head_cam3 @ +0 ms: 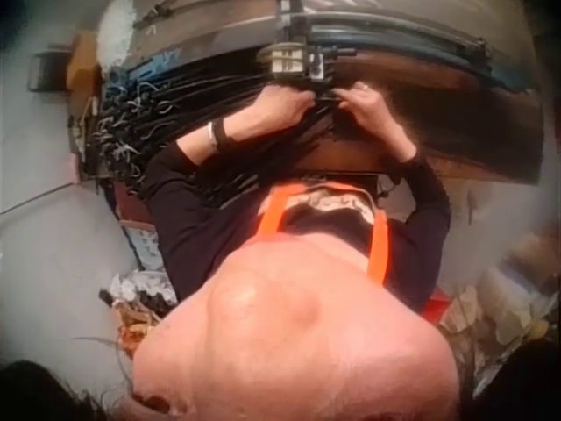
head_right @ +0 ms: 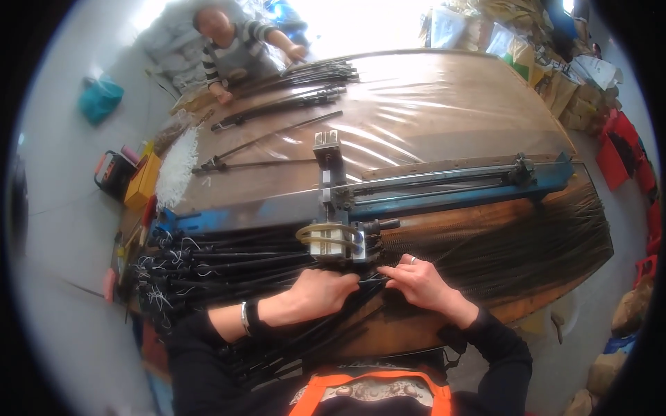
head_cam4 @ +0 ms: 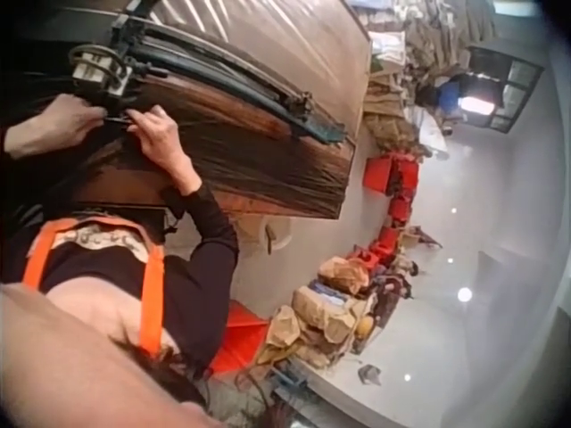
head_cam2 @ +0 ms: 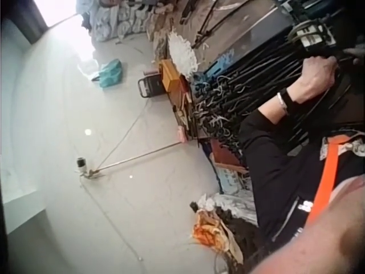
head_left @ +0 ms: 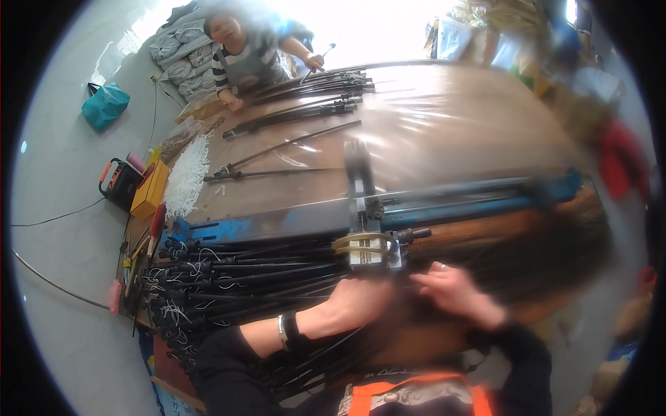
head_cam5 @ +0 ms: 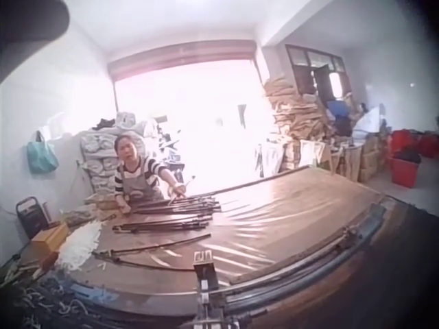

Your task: Manually organizing and securing metal rods or cable components onto an industrial assembly jig.

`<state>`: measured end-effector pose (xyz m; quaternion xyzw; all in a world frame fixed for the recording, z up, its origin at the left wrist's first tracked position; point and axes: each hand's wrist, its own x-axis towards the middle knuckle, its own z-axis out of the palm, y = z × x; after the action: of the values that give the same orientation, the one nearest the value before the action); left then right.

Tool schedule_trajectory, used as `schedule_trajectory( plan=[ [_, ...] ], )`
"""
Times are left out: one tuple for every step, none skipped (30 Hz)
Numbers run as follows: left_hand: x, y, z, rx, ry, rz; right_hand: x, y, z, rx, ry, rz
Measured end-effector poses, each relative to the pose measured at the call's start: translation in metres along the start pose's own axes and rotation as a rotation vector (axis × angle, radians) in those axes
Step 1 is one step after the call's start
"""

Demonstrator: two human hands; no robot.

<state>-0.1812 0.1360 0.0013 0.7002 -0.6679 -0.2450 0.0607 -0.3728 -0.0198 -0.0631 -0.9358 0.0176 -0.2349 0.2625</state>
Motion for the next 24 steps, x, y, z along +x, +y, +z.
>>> schedule_trajectory(
  plan=[
    [0.001,0.001,-0.002,-0.034,-0.061,-0.031,-0.001,0.000,0.001,-0.027,-0.001,-0.018],
    [0.001,0.001,-0.006,-0.035,-0.063,-0.030,-0.001,-0.001,0.002,-0.026,-0.001,-0.016],
    [0.001,0.002,-0.009,-0.087,-0.047,-0.013,-0.001,-0.002,0.002,-0.066,0.016,-0.040],
    [0.001,0.002,-0.011,-0.138,-0.032,0.004,-0.001,-0.004,0.002,-0.106,0.034,-0.065],
    [0.002,0.003,-0.012,-0.189,-0.016,0.021,-0.001,-0.004,0.002,-0.146,0.052,-0.089],
    [0.003,0.004,-0.011,-0.189,-0.018,0.021,-0.002,-0.004,0.002,-0.145,0.052,-0.087],
    [0.005,0.005,-0.010,-0.180,-0.022,0.018,-0.003,-0.003,0.003,-0.149,0.061,-0.088],
    [0.007,0.007,-0.011,-0.170,-0.027,0.014,-0.004,-0.003,0.004,-0.153,0.071,-0.088],
    [0.008,0.010,-0.013,-0.160,-0.032,0.011,-0.005,-0.002,0.005,-0.156,0.080,-0.089],
    [0.010,0.014,-0.015,-0.161,-0.034,0.011,-0.006,-0.001,0.005,-0.156,0.080,-0.087],
    [0.011,0.019,-0.016,-0.134,-0.046,0.003,-0.007,0.001,0.004,-0.164,0.093,-0.090],
    [0.014,0.026,-0.020,-0.108,-0.057,-0.005,-0.008,0.003,0.003,-0.173,0.105,-0.093],
    [0.013,0.029,-0.022,-0.087,-0.067,-0.023,-0.008,0.003,0.004,-0.175,0.111,-0.102],
    [0.014,0.028,-0.021,-0.097,-0.063,-0.032,-0.005,0.001,0.005,-0.168,0.100,-0.108],
    [0.015,0.026,-0.019,-0.078,-0.060,-0.008,-0.001,-0.003,0.006,-0.184,0.092,-0.099],
    [0.015,0.022,-0.017,-0.063,-0.053,0.012,0.004,-0.006,0.007,-0.199,0.080,-0.094],
    [0.016,0.018,-0.015,-0.051,-0.043,0.029,0.009,-0.008,0.010,-0.212,0.065,-0.093],
    [0.011,0.009,-0.006,-0.091,-0.004,-0.054,0.017,-0.011,0.019,-0.163,0.013,-0.164],
    [0.015,0.001,0.009,-0.021,0.033,0.038,0.016,-0.011,0.022,-0.204,0.013,-0.130],
    [0.017,-0.002,0.020,0.059,0.060,0.139,0.009,-0.011,0.024,-0.253,0.019,-0.086],
    [0.019,-0.002,0.030,0.021,0.092,0.059,0.005,-0.010,0.024,-0.302,0.028,-0.047],
    [0.023,-0.006,0.035,0.002,0.204,0.204,0.004,-0.008,0.024,-0.279,-0.007,-0.096],
    [0.020,-0.012,0.035,0.002,0.310,0.359,0.004,-0.007,0.025,-0.284,0.048,-0.083],
    [0.010,-0.018,0.036,-0.001,0.332,0.321,0.006,-0.008,0.025,-0.288,0.107,-0.066]
  ],
)
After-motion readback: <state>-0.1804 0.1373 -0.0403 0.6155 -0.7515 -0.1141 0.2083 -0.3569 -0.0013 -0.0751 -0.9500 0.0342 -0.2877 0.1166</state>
